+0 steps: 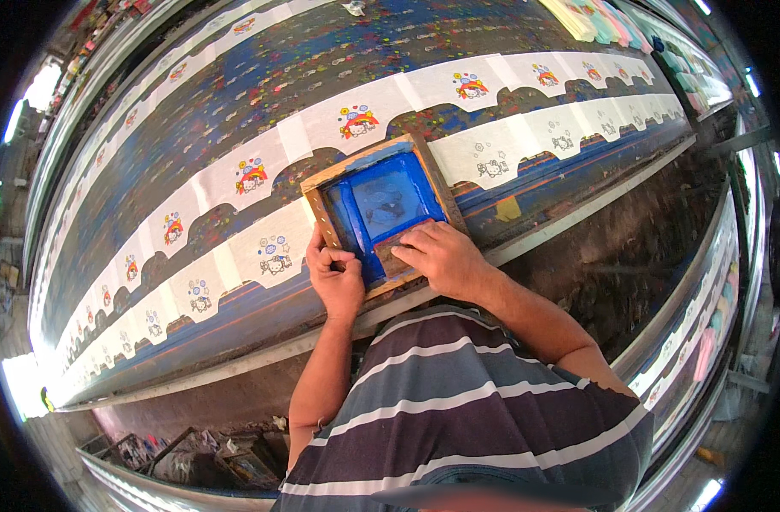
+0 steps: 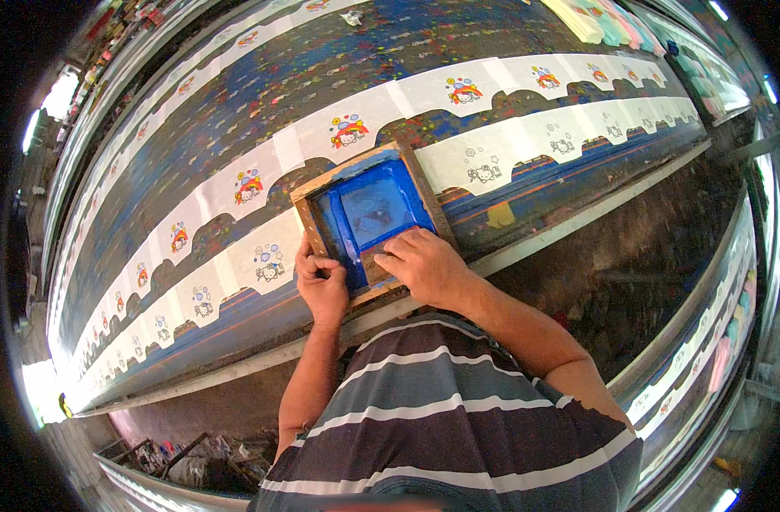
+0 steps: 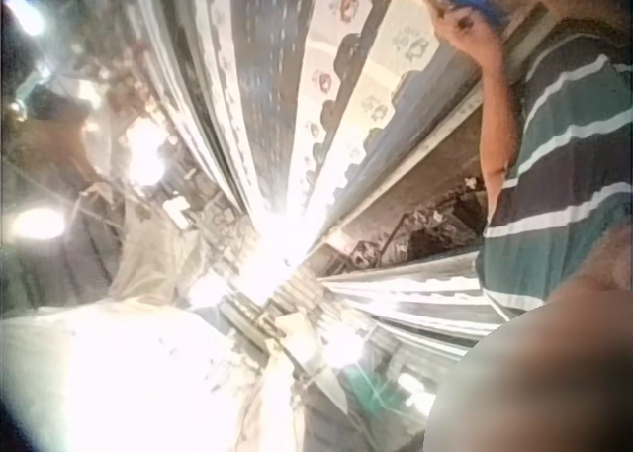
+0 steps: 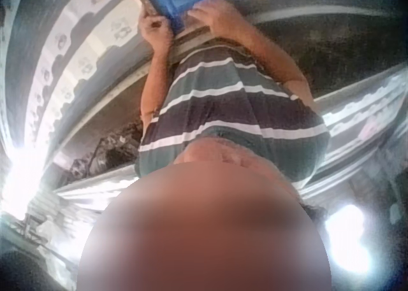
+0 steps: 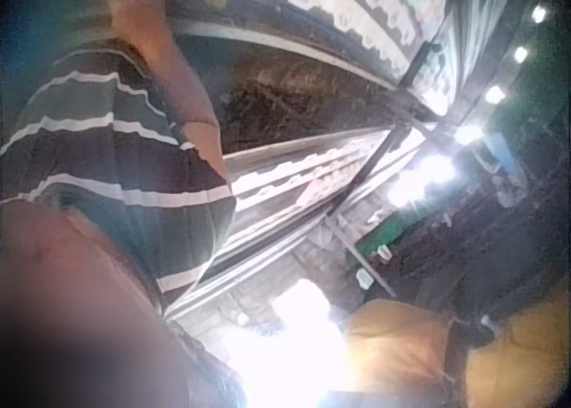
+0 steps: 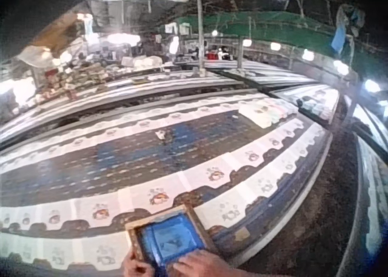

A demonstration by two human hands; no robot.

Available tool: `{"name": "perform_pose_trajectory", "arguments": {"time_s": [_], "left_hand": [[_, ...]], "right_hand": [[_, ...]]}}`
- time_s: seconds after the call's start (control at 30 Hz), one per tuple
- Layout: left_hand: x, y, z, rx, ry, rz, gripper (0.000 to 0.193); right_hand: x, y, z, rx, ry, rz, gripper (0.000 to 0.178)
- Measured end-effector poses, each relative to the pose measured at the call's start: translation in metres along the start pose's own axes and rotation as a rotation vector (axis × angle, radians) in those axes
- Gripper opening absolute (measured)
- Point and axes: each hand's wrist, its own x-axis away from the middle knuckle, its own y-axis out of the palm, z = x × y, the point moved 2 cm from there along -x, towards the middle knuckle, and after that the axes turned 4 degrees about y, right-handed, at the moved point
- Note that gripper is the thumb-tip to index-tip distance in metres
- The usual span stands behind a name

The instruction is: The person uses a wooden frame with a blue screen to apply ink onto a patterned fabric laid on a table. They repeatedly press a small block against the screen to transfer the design, moving the frame along the fabric as they work.

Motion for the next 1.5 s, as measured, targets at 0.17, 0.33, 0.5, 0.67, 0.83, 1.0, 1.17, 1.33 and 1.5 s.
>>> {"name": "perform_pose_trajectory", "arguments": {"time_s": [0.17, 0.33, 0.5, 0.67, 0.83, 1.0, 1.17, 1.33, 1.5], "left_hand": [[0.0, 0.001, -0.002, -0.061, 0.045, 0.006, 0.023], [0.0, 0.002, -0.004, -0.03, 0.033, 0.002, 0.023], [0.001, 0.004, -0.005, -0.041, 0.069, 0.0, 0.024], [0.003, 0.005, -0.006, -0.048, 0.086, 0.002, 0.022], [0.002, 0.006, -0.003, -0.033, 0.088, 0.004, 0.024], [0.002, 0.005, 0.0, -0.069, 0.1, 0.001, 0.022], [0.0, 0.006, -0.002, -0.131, 0.084, 0.002, 0.023], [-0.002, 0.005, -0.004, 0.028, 0.009, 0.004, 0.028], [-0.004, 0.007, 0.016, -0.012, 0.125, 0.03, 0.026]], "right_hand": [[-0.027, 0.011, 0.017, 0.028, -0.01, 0.054, 0.032], [-0.078, 0.014, 0.05, 0.014, 0.032, -0.03, 0.038], [-0.114, 0.015, 0.072, 0.005, 0.0, 0.015, 0.039], [-0.097, 0.019, 0.063, -0.029, 0.054, -0.067, 0.04], [-0.058, 0.009, 0.032, -0.034, 0.042, -0.071, 0.039], [-0.02, -0.001, 0.0, -0.041, 0.065, -0.093, 0.036], [-0.003, -0.007, -0.011, -0.076, 0.072, -0.123, 0.037], [0.017, -0.013, -0.005, -0.171, 0.065, -0.136, 0.04], [0.051, -0.021, 0.022, -0.169, 0.324, 0.226, 0.039]]}}
